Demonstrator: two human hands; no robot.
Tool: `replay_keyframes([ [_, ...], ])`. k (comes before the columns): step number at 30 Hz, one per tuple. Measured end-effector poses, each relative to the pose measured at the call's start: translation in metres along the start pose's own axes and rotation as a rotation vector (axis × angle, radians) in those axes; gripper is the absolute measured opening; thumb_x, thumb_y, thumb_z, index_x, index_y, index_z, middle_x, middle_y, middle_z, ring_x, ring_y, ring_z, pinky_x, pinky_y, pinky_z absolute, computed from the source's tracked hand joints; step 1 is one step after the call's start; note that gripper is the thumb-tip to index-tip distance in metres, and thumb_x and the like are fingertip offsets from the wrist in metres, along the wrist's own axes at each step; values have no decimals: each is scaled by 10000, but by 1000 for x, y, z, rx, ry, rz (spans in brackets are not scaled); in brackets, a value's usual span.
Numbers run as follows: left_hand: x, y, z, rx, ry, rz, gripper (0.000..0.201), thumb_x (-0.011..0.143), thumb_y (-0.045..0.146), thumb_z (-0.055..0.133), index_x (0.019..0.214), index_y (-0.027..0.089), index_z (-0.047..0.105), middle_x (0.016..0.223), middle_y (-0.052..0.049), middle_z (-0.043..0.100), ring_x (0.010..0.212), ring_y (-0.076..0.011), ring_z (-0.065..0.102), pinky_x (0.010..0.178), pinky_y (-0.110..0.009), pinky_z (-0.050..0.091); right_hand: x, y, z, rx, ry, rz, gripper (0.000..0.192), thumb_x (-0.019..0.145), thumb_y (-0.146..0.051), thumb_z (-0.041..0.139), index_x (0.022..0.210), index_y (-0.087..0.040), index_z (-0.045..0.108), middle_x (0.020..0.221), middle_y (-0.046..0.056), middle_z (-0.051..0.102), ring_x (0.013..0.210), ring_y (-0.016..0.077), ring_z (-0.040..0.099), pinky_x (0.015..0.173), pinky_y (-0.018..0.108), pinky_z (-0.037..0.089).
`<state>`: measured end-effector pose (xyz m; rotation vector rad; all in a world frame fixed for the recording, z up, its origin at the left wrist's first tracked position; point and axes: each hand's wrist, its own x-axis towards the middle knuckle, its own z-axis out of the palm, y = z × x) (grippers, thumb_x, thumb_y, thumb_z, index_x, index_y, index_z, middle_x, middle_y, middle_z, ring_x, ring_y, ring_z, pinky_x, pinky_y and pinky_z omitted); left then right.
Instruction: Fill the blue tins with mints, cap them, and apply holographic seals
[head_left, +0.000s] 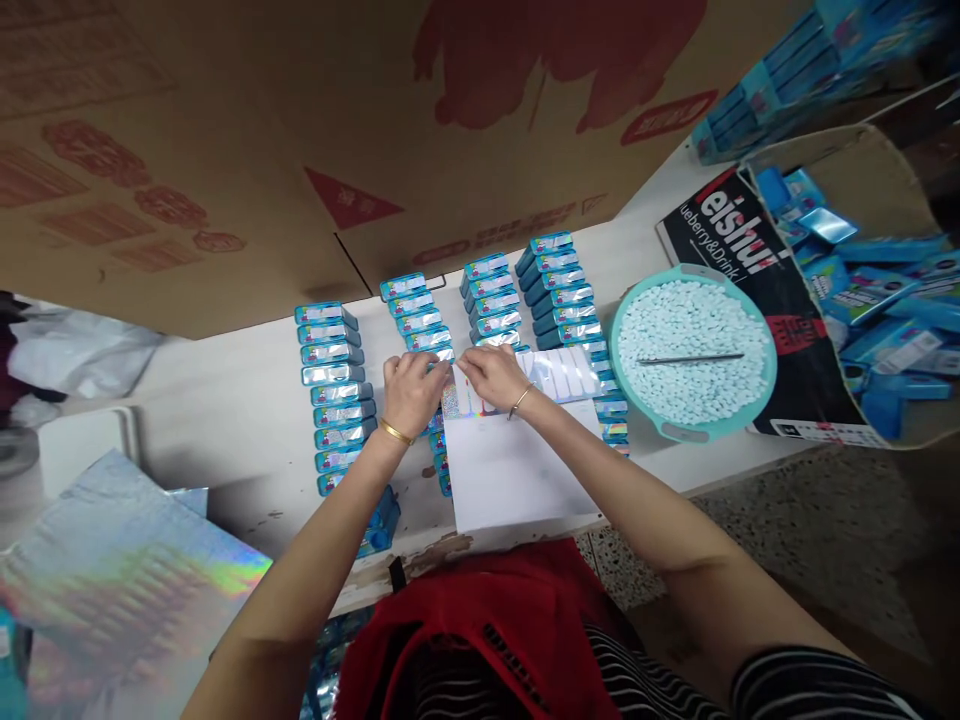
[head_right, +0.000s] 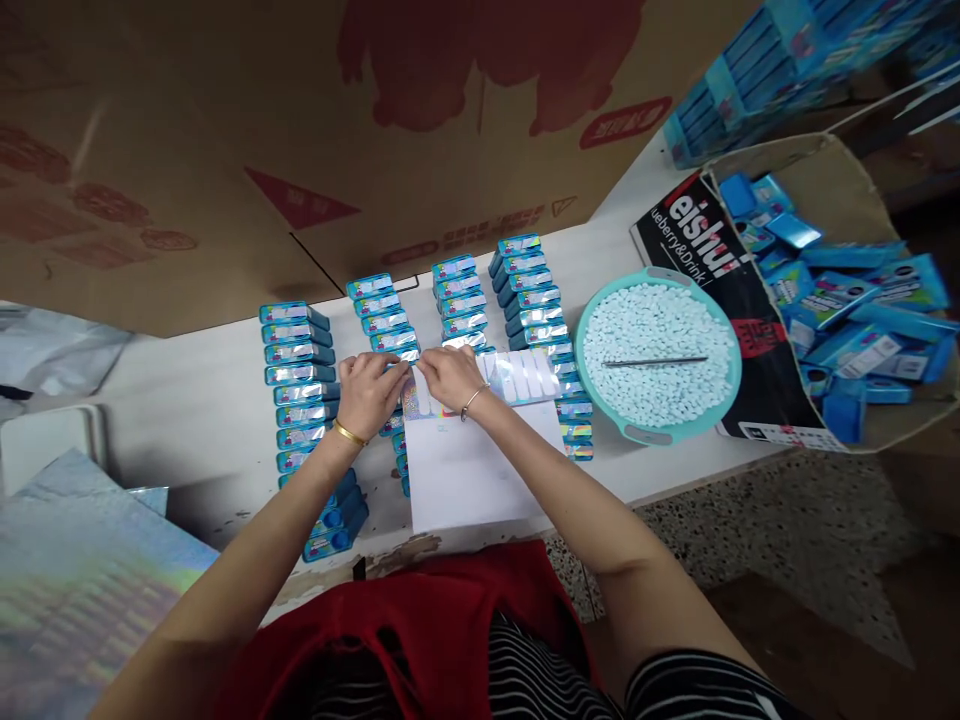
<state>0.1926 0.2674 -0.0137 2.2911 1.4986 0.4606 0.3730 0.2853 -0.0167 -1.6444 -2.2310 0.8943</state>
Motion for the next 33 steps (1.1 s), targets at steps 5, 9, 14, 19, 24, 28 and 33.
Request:
replay_keyframes([
  [5, -16, -1, 2, -19, -18, 8, 248, 905, 265, 498, 1086, 291, 665, 1236, -89, 632, 1151, -286, 507, 957, -496, 291, 2, -5, -1, 114, -77, 61, 255, 925, -261, 474, 711, -190, 592, 711, 7, 643, 759, 176, 560, 768, 309, 292],
  [9, -31, 10, -1, -65, 53, 3, 189, 907, 259, 499, 982, 265, 673, 1198, -85, 648, 1119, -266, 539, 942, -469, 316, 2, -4, -1, 50, -65, 71, 241, 922, -248, 478, 727, -184, 605, 766, 34, 661, 785, 192, 565, 794, 333, 305],
  [14, -79, 47, -24, -302, 192, -140, 130, 894, 317, 552, 850, 219, 625, 890, -47, 687, 903, -201, 605, 907, -404, 380, -11, -6, 0, -38, 184, 46, 216, 927, -281, 475, 876, -157, 643, 940, 123, 663, 963, 266, 544, 895, 419, 321],
  [19, -152, 60, -49, -737, 511, -718, 193, 789, 369, 674, 798, 207, 570, 771, -2, 620, 761, -147, 593, 771, -311, 468, -74, -61, 18, 548, 202, -49, 457, 953, -511, 401, 1212, -168, 555, 1058, 104, 618, 935, 204, 571, 830, 357, 455],
  [24, -213, 49, -50, -974, 664, -1104, 309, 622, 362, 766, 734, 191, 534, 659, 39, 581, 627, -100, 552, 657, -246, 452, -140, -116, 83, 924, -214, 152, 468, 798, -578, 603, 1045, -181, 601, 824, 18, 613, 690, 133, 551, 654, 270, 478],
  [28, -238, 43, -34, -999, 660, -1189, 310, 591, 368, 758, 720, 189, 541, 642, 41, 567, 608, -100, 541, 625, -242, 442, -152, -127, 124, 1020, -247, 243, 313, 791, -506, 584, 731, -202, 536, 653, -17, 569, 628, 128, 525, 649, 270, 453],
  [33, -244, 22, -14, -869, 655, -1133, 227, 659, 356, 700, 722, 185, 563, 702, 17, 574, 681, -123, 550, 704, -280, 463, -140, -127, 134, 885, -181, 222, 258, 817, -425, 514, 673, -211, 499, 592, -36, 493, 569, 120, 445, 575, 245, 381],
])
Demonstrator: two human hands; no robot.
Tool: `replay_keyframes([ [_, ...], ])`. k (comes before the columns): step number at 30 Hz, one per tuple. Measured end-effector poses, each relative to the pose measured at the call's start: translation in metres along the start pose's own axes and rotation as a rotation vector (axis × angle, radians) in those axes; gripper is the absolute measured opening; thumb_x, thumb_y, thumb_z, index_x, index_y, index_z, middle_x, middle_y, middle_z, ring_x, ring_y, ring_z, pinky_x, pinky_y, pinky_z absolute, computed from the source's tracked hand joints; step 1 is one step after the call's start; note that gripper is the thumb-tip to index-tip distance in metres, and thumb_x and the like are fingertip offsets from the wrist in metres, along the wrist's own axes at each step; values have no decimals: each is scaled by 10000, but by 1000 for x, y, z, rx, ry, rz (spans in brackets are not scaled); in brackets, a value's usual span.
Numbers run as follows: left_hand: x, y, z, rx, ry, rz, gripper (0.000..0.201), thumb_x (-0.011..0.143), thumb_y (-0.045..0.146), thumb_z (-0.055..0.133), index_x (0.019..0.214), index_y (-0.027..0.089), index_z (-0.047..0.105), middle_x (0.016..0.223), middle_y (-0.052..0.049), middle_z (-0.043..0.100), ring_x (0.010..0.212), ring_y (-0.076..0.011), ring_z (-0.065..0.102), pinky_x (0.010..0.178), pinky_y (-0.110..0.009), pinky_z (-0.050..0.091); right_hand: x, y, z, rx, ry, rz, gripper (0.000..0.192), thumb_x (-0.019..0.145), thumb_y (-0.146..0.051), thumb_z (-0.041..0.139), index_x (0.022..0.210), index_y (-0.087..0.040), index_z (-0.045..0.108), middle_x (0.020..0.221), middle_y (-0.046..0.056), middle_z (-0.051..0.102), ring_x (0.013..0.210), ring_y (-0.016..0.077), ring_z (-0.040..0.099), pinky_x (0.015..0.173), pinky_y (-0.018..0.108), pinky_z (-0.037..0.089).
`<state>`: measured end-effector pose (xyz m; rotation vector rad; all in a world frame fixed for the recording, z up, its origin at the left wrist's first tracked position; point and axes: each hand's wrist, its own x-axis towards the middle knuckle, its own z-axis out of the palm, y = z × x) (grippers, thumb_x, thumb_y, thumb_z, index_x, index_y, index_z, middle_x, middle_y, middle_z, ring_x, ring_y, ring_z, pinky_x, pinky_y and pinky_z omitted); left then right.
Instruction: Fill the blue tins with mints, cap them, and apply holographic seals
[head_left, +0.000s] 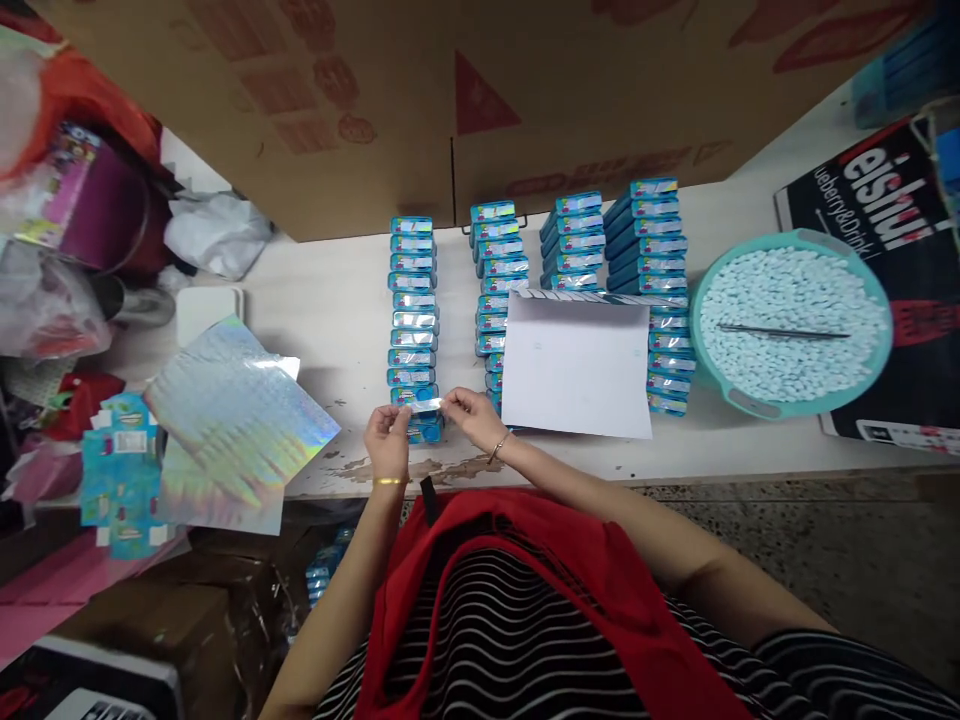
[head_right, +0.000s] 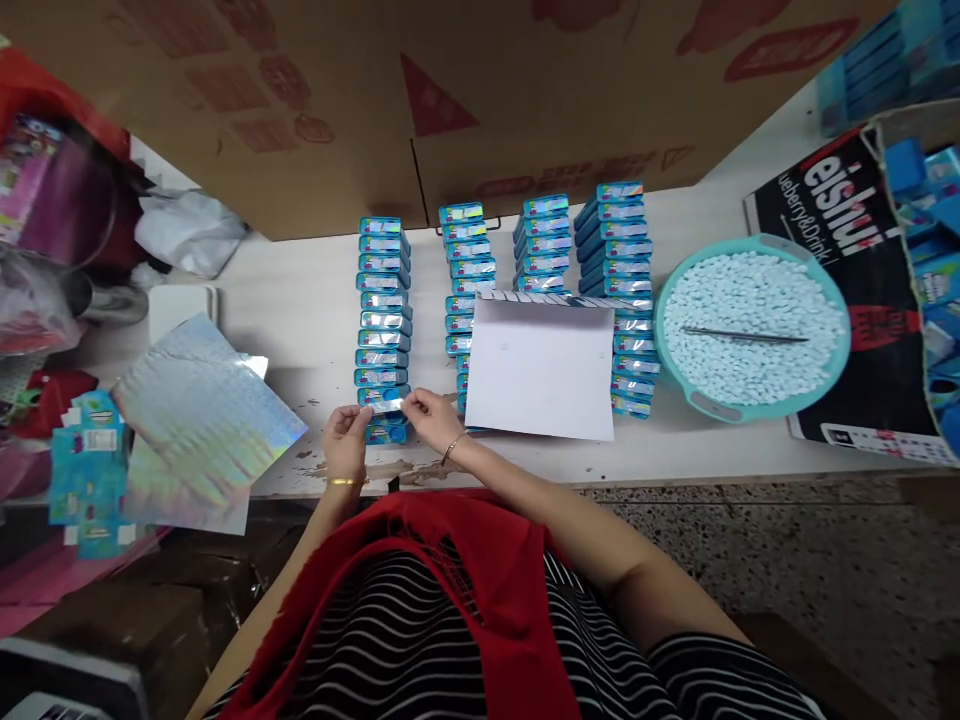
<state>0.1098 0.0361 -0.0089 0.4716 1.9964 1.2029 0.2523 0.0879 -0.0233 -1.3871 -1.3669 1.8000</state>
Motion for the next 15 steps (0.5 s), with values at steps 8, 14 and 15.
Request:
replay_keyframes([
  [8, 28, -16, 6, 394, 75, 267, 82, 726, 240, 668, 694, 200, 604, 885, -29, 545, 959, -199, 533, 973, -404, 398, 22, 22, 9, -233, 105, -51, 203, 830, -335, 475, 671, -211, 499, 588, -27, 484, 571, 135, 446, 571, 252, 343],
  [14, 29, -20, 8, 546, 89, 279, 107, 734, 276, 686, 709, 207, 608, 952, -44, 531, 1014, -247, 511, 985, -460, 366, 30, 38, 13, -247, 103, 33, 181, 835, -311, 490, 701, -203, 546, 604, -29, 508, 589, 137, 471, 587, 247, 363],
  [15, 30, -21, 7, 558, 91, 281, 117, 731, 287, 691, 732, 207, 606, 968, -46, 528, 1020, -251, 509, 983, -466, 364, 31, 39, 15, -246, 105, 54, 185, 837, -315, 494, 709, -199, 559, 599, -31, 502, 587, 137, 470, 584, 246, 368],
])
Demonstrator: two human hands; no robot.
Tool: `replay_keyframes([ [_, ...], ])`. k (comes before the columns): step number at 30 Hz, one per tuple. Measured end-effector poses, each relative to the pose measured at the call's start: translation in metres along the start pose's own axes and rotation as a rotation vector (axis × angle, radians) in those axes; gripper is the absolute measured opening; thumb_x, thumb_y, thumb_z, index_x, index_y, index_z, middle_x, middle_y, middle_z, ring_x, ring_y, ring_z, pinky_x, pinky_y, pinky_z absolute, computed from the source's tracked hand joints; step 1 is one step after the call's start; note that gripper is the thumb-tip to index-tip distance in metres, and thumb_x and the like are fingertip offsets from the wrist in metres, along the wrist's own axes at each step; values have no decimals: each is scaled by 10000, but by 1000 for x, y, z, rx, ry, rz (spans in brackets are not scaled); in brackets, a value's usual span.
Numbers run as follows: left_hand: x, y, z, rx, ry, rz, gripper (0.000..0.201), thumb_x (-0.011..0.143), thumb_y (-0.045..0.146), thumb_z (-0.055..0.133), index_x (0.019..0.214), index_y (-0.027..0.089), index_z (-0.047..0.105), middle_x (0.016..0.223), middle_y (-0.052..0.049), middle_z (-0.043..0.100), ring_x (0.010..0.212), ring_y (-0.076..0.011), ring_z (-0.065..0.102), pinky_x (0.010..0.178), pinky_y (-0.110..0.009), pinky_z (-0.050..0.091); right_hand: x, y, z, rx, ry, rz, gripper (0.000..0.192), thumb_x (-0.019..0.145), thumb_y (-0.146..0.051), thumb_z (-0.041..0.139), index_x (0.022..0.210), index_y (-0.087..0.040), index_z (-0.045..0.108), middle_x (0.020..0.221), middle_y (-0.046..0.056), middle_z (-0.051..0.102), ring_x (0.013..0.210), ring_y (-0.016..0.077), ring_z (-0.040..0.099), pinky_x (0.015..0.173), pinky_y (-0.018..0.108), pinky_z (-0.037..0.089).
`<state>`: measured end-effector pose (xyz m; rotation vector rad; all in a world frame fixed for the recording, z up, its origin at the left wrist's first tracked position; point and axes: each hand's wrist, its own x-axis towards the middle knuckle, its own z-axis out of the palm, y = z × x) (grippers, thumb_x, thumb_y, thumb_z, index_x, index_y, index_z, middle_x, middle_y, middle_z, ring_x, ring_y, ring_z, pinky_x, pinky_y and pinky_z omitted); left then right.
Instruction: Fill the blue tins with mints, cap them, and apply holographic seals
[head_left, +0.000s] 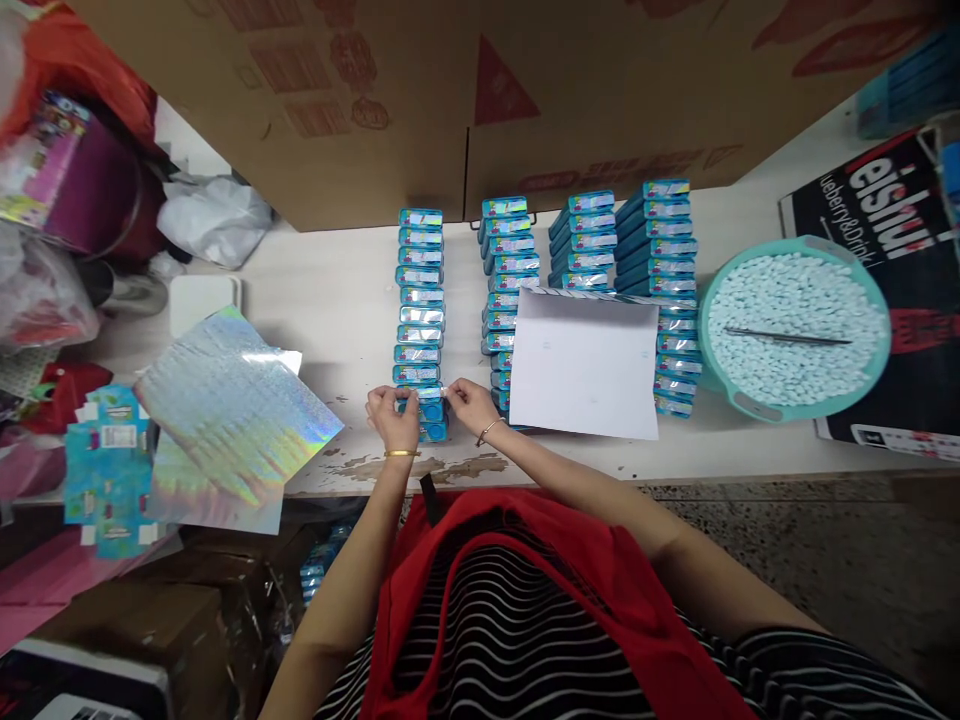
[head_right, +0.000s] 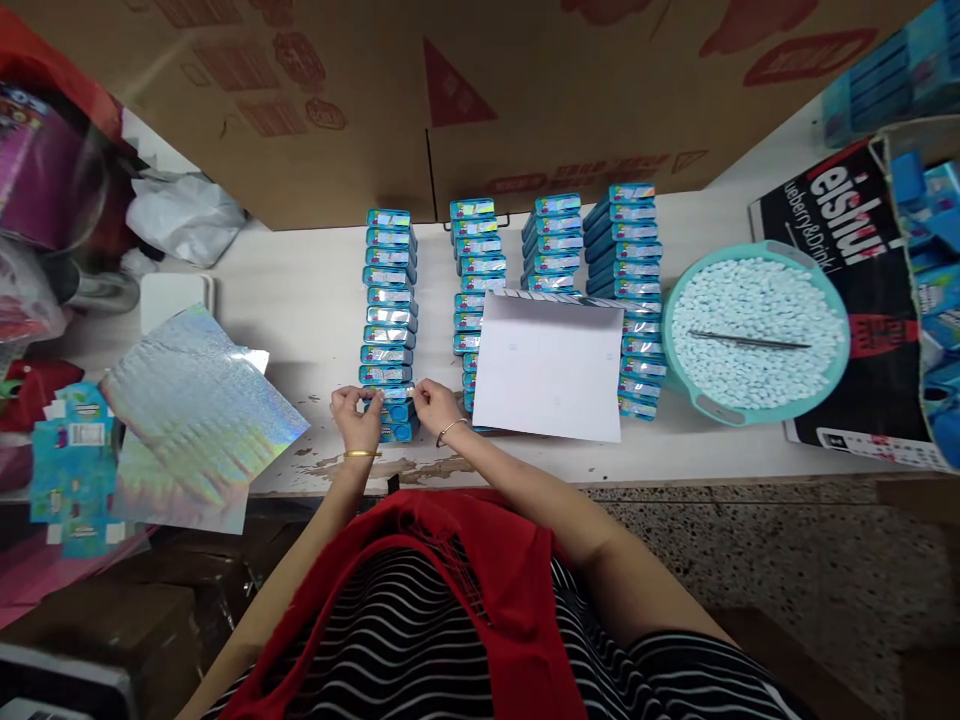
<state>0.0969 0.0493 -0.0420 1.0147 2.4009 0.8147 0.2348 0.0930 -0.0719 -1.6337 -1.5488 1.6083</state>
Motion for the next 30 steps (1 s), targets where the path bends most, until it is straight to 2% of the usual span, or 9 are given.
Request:
replay_keyframes([
  [4, 7, -13, 7, -87, 36, -83, 441, 641, 305, 775, 1003, 202, 546, 1073, -58, 500, 1005, -222, 512, 951, -439, 403, -3, 2, 6, -12, 27, 50, 207, 824, -291, 530, 929, -157, 647, 672, -13, 507, 630, 152, 493, 629, 268, 424],
  [8, 18, -32, 14, -277, -58, -271, 784, 578, 281, 813, 1252, 213, 418, 1197, -95, 456, 1080, -218, 508, 952, -410, 435, -18, 3, 12, -51, -5, -105, 457, 867, -168, 427, 1306, -137, 551, 911, 57, 515, 858, 182, 547, 840, 310, 463],
  [11, 22, -37, 7, -313, -143, -365, 909, 578, 303, 817, 1354, 207, 353, 1263, -137, 442, 1172, -264, 489, 989, -441, 425, -23, 0, 18, -167, -149, -113, 497, 875, -92, 376, 1347, -168, 514, 947, 68, 513, 902, 189, 544, 874, 310, 463],
  [13, 27, -31, -2, -217, -133, -288, 974, 563, 334, 830, 1389, 186, 336, 1305, -166, 433, 1233, -311, 451, 1049, -496, 365, -19, -5, 17, -280, -210, -32, 480, 856, -70, 409, 1314, -152, 529, 949, 81, 537, 896, 203, 549, 846, 309, 468],
  [18, 41, 43, 9, -43, -17, 296, 793, 741, 382, 704, 1422, 196, 341, 1378, -176, 440, 1323, -334, 372, 1122, -539, 252, -20, -22, -15, -392, -235, -168, 398, 878, -112, 447, 1257, -132, 568, 1047, 143, 622, 974, 248, 585, 868, 351, 474],
  [22, 33, 141, 60, 42, -310, 616, 720, 697, 209, 736, 1356, 176, 447, 1426, -178, 431, 1354, -348, 357, 1103, -541, 298, -63, -25, -57, -261, -306, -282, 324, 904, -186, 414, 1109, -161, 663, 1082, 141, 691, 1025, 251, 639, 926, 404, 494],
  [24, 37, 173, 89, 122, -434, 670, 457, 738, 138, 692, 1184, 168, 594, 1432, -194, 431, 1369, -379, 336, 1062, -583, 322, -81, -15, -79, -200, -264, -283, 364, 921, -304, 409, 1129, -146, 664, 1129, 151, 690, 1054, 261, 644, 954, 428, 495],
  [27, 42, 191, 103, 185, -445, 744, 174, 819, 111, 608, 937, 220, 675, 1296, -74, 593, 1287, -262, 477, 1040, -437, 404, -96, 4, -109, -182, -205, -231, 438, 884, -469, 468, 1115, -167, 685, 1142, 136, 698, 1061, 277, 651, 973, 440, 499],
  [30, 22, 181, 65, 111, -399, 788, 230, 906, 159, 485, 1084, 226, 614, 1262, -29, 617, 1119, -146, 597, 934, -264, 486, -107, 11, -139, -180, -214, -152, 503, 845, -564, 499, 1120, -190, 693, 1148, 116, 701, 1037, 270, 667, 905, 391, 550],
])
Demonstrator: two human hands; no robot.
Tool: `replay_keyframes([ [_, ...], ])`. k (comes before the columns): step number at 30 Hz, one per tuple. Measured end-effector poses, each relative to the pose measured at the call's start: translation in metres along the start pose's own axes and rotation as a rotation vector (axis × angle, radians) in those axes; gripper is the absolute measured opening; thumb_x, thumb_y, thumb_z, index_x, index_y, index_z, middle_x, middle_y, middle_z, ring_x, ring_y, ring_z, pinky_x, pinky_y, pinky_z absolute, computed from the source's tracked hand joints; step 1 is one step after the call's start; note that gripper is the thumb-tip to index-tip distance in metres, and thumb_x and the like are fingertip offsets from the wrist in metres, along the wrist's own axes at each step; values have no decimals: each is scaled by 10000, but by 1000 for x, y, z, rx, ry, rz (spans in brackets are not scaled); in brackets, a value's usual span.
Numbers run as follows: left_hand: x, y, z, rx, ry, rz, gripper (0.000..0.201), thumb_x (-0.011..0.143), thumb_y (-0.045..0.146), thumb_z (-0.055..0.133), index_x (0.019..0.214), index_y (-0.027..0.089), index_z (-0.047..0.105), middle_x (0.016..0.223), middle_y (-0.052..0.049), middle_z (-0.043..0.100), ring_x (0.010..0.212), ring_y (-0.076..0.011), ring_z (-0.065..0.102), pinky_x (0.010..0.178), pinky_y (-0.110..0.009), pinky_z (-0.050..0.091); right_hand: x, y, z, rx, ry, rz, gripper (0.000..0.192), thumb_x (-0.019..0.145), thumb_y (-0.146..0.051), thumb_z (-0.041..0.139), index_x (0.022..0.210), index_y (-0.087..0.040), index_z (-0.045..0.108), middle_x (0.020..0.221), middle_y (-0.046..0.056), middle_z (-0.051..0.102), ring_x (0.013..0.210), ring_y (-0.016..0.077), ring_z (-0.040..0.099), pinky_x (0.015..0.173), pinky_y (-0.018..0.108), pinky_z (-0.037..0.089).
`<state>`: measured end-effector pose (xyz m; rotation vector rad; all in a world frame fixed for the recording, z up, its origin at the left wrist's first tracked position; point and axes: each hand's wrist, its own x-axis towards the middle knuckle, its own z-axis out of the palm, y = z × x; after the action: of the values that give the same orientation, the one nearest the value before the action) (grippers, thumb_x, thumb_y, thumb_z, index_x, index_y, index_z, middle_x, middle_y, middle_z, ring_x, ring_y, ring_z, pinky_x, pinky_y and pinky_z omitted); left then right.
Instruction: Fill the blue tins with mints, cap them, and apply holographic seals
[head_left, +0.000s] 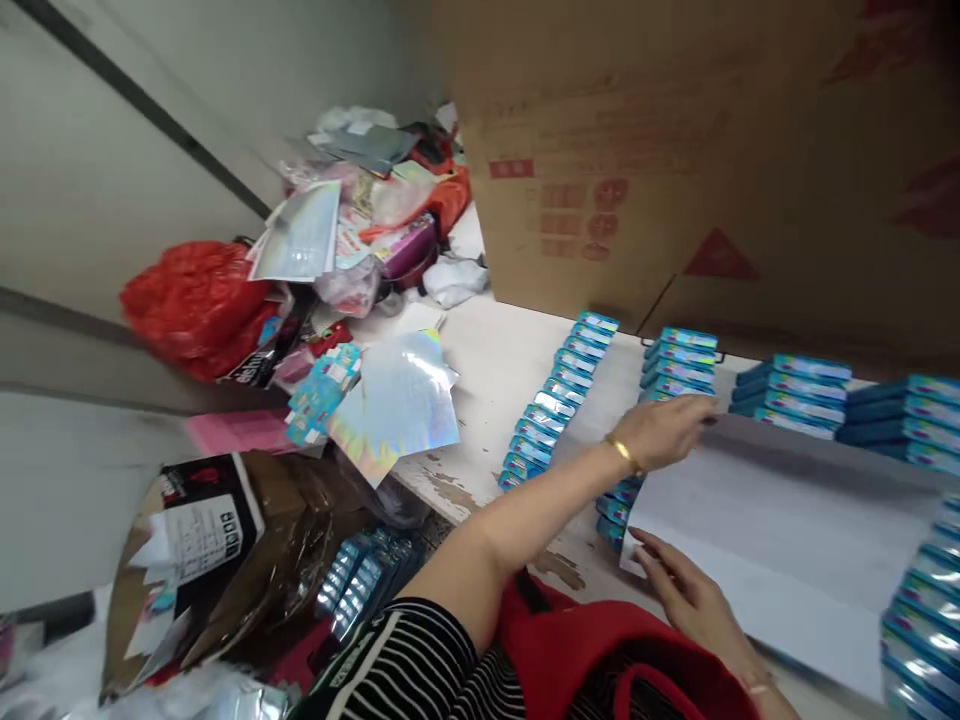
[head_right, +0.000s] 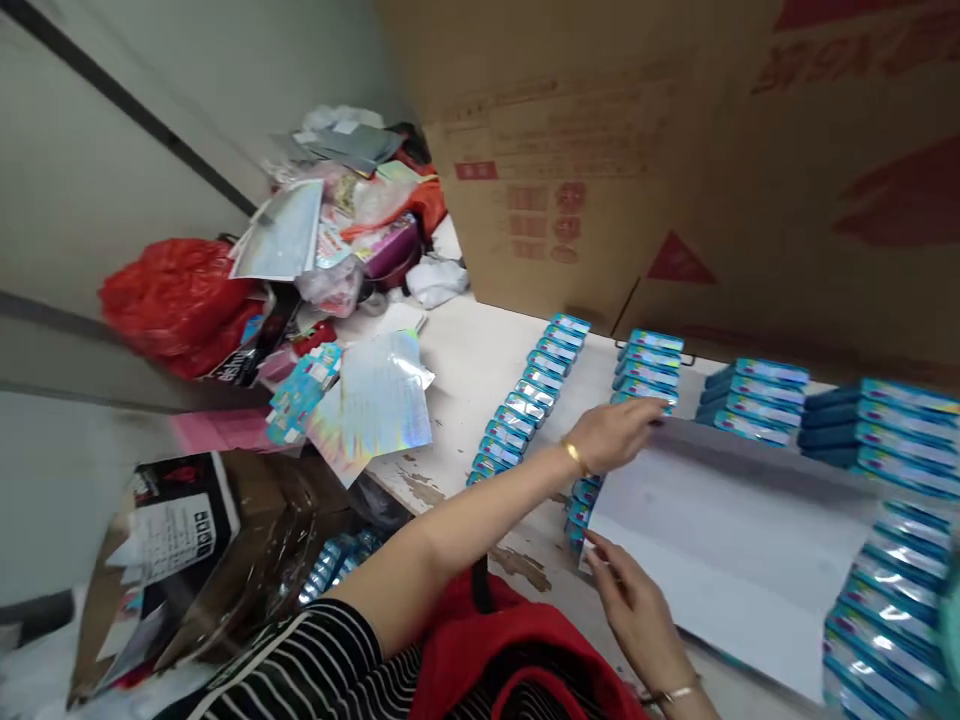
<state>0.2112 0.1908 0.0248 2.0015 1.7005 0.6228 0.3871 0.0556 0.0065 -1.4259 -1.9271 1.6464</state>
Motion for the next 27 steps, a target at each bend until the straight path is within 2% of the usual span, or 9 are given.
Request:
replay_keyframes([
  [3, -81, 0, -53, -214, 391, -131, 212, 918, 201, 444, 1093, 195, 563, 1082, -70, 667, 976, -154, 639, 839, -272, 523, -11, -5, -24, -11, 7, -1, 549, 814, -613, 508, 1114, -194, 699, 1128, 112, 709, 1009, 265, 679, 841, 349, 577],
  [5, -156, -5, -92, -301, 746, -393, 132, 907, 256, 462, 971, 193, 559, 844, -38, 662, 709, -122, 621, 660, -240, 518, -11, -12, -36, -30, -14, -51, 554, 809, -618, 511, 1112, -196, 702, 1132, 112, 708, 1021, 265, 677, 845, 338, 574],
  [8, -287, -3, -144, -258, 1003, -828, 184, 795, 362, 585, 781, 184, 542, 654, 18, 600, 549, -96, 532, 523, -202, 440, -4, -24, -46, -64, -95, -147, 535, 816, -615, 511, 1109, -212, 708, 1151, 102, 703, 1043, 266, 672, 895, 354, 555],
  [12, -460, 28, -189, 27, 994, -1370, 282, 710, 410, 558, 558, 183, 486, 492, 29, 520, 487, -104, 470, 498, -215, 384, -1, -42, -45, -109, -185, -228, 531, 819, -627, 509, 1096, -225, 717, 1140, 94, 708, 1067, 278, 664, 947, 395, 530],
  [15, -553, 41, -204, 81, 925, -1572, 255, 663, 345, 538, 473, 188, 473, 424, 22, 489, 467, -124, 455, 485, -229, 343, -6, -53, -36, -128, -200, -236, 556, 815, -646, 506, 1106, -220, 714, 1157, 100, 700, 1052, 277, 670, 906, 382, 556],
  [17, -591, 29, -206, 65, 796, -1680, 184, 617, 274, 527, 455, 189, 522, 391, 17, 485, 453, -142, 460, 481, -240, 320, -8, -58, -25, -134, -201, -228, 566, 809, -653, 512, 1113, -220, 713, 1158, 100, 702, 1032, 271, 679, 880, 366, 569],
  [20, -618, -22, -198, 40, 676, -1761, 132, 573, 195, 501, 482, 197, 596, 385, -3, 512, 461, -183, 504, 507, -266, 345, -7, -67, -2, -134, -187, -228, 562, 799, -651, 533, 1106, -220, 721, 1139, 101, 711, 1016, 265, 687, 873, 349, 573],
  [24, -625, -118, -187, 54, 639, -1776, 127, 578, 158, 506, 536, 199, 619, 433, -54, 557, 567, -258, 603, 597, -319, 432, -5, -82, 44, -121, -105, -216, 535, 790, -638, 566, 1080, -222, 736, 1137, 106, 711, 1008, 260, 690, 861, 326, 575],
  [27, -619, -179, -187, 115, 681, -1774, 216, 642, 169, 505, 757, 150, 687, 621, -134, 652, 766, -333, 661, 709, -398, 481, -7, -95, 84, -86, -68, -169, 567, 778, -665, 565, 1069, -212, 743, 1078, 122, 728, 877, 241, 718, 745, 286, 600],
])
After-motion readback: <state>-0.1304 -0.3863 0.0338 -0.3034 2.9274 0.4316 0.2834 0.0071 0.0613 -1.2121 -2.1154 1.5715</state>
